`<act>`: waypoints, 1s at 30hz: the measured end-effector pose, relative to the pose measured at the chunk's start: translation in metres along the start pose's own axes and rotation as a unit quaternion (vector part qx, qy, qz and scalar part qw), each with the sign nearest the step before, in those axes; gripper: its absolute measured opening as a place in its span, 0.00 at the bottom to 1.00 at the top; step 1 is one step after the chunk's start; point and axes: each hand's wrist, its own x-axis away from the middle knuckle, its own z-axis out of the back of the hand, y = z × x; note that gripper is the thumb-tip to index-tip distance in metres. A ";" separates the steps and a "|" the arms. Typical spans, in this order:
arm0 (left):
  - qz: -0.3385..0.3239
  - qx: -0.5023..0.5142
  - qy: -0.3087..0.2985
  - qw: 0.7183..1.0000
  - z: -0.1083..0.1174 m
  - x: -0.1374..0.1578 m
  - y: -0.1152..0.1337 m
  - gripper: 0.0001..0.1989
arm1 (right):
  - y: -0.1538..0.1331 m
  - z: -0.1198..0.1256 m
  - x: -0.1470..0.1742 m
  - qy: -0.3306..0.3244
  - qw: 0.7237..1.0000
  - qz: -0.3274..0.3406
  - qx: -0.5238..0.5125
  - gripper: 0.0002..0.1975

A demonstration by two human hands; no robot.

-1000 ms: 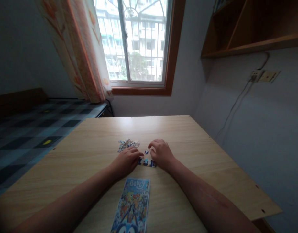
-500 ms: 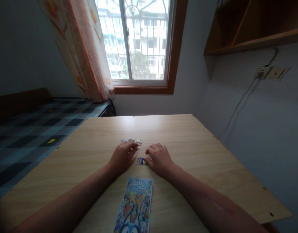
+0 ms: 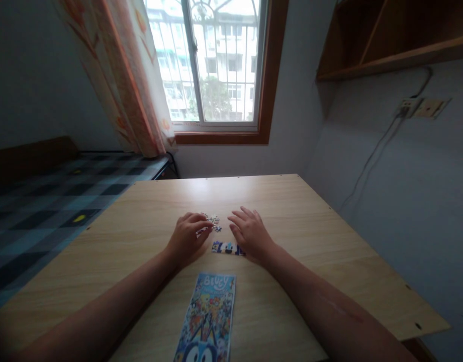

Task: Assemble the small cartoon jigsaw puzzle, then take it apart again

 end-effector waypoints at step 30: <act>-0.026 0.002 -0.177 0.984 0.000 0.011 0.035 0.08 | -0.010 0.005 0.007 -0.125 0.986 -0.058 -0.099 0.25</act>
